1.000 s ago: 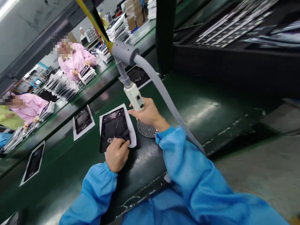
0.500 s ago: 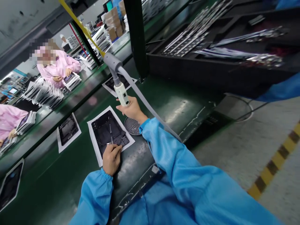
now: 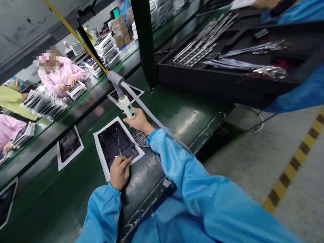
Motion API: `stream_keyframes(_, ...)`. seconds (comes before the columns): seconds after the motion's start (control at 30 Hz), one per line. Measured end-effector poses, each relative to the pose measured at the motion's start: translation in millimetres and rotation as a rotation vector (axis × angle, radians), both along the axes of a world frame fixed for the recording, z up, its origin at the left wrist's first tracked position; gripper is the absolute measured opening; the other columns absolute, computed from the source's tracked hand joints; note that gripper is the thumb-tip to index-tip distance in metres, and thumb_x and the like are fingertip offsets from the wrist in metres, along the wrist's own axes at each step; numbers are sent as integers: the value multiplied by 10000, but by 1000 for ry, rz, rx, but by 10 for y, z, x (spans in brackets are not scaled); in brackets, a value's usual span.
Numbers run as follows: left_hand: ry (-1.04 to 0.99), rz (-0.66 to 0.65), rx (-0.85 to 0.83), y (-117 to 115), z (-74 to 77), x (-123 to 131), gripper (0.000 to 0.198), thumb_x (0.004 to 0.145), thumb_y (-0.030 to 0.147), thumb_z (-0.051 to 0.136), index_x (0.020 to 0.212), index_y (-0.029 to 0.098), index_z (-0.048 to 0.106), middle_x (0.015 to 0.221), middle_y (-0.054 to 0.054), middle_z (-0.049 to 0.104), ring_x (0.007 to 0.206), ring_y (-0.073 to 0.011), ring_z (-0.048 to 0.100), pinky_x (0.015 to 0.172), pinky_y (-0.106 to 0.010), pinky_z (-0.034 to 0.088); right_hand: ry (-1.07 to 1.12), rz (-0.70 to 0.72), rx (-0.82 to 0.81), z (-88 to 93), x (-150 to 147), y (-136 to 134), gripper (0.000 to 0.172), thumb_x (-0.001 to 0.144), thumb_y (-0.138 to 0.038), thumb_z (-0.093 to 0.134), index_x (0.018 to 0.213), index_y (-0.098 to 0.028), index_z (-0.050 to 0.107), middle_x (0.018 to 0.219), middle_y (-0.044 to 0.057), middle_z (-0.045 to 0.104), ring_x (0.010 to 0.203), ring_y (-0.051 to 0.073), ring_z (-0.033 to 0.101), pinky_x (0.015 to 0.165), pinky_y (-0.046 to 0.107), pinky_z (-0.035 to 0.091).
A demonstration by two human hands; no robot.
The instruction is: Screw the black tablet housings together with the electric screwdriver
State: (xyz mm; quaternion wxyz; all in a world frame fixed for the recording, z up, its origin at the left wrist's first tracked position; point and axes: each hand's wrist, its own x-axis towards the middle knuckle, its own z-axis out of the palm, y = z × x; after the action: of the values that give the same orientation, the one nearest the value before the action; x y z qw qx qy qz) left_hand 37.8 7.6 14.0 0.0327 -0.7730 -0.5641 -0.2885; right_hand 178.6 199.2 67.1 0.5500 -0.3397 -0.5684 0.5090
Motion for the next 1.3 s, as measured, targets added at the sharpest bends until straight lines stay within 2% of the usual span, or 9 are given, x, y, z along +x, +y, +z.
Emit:
stream_keyframes(0.33, -7, -18, -6, -7, 9, 16, 195, 902, 135, 518, 971, 158, 699, 853, -69, 652, 790, -173, 588, 708, -288, 506, -66, -19, 30, 8, 51, -1, 188, 627, -251, 698, 771, -148, 632, 431, -37, 502, 436, 132, 498, 479, 315, 461)
stream_keyframes(0.47, -30, 5, -93, -3, 82, -5, 168, 899, 199, 553, 943, 165, 711, 841, -60, 656, 772, -168, 601, 701, -285, 507, -28, -3, 33, 66, 65, -26, 233, 618, -261, 707, 803, -137, 636, 426, -51, 505, 401, 118, 481, 455, 297, 437)
stream_keyframes(0.57, -85, 44, -169, 125, 208, 95, 170, 907, 249, 564, 902, 180, 720, 822, -45, 672, 769, -163, 620, 724, -287, 509, -9, 33, 22, 112, 81, -78, 299, 594, -278, 728, 841, -133, 642, 431, -70, 507, 383, 104, 470, 433, 273, 412)
stream_keyframes(0.67, -166, 138, -160, 398, 303, 352, 202, 906, 286, 570, 1003, 170, 703, 910, -61, 679, 827, -176, 637, 757, -296, 511, 12, 74, -10, 146, 109, -180, 323, 594, -270, 715, 871, -121, 643, 427, -80, 506, 373, 93, 457, 422, 256, 390)
stream_keyframes(0.73, -162, 206, -181, 614, 313, 539, 312, 862, 354, 629, 1100, 158, 670, 965, -78, 664, 828, -195, 634, 723, -306, 511, 26, 91, -41, 171, 136, -263, 336, 596, -255, 701, 895, -114, 642, 430, -81, 510, 373, 90, 454, 425, 254, 388)
stream_keyframes(0.83, -89, 246, -210, 850, 257, 705, 223, 842, 338, 637, 979, 175, 703, 915, -77, 660, 843, -217, 615, 719, -321, 496, 49, 116, -51, 232, 192, -362, 331, 598, -245, 698, 901, -125, 644, 448, -80, 521, 392, 88, 460, 452, 258, 404)
stream_keyframes(1.03, -9, 184, -138, 869, 228, 690, 128, 854, 255, 622, 832, 206, 738, 848, -59, 683, 872, -219, 585, 786, -360, 468, 37, 158, -4, 342, 328, -316, 167, 601, -253, 700, 658, -177, 562, 440, -69, 482, 408, 95, 461, 437, 256, 380)
stream_keyframes(1.2, -28, 197, -150, 926, 325, 710, 249, 805, 396, 689, 931, 184, 726, 892, -71, 687, 880, -227, 607, 786, -362, 493, 46, 177, -61, 274, 328, -241, 241, 606, -272, 699, 810, -175, 616, 477, -75, 489, 429, 101, 459, 448, 253, 385)
stream_keyframes(1.3, -28, 146, -180, 982, 325, 712, 188, 858, 321, 609, 888, 182, 732, 886, -75, 690, 887, -219, 622, 798, -355, 506, 62, 171, -24, 261, 312, -235, 279, 595, -280, 713, 835, -158, 639, 519, -62, 503, 501, 107, 477, 507, 254, 412)
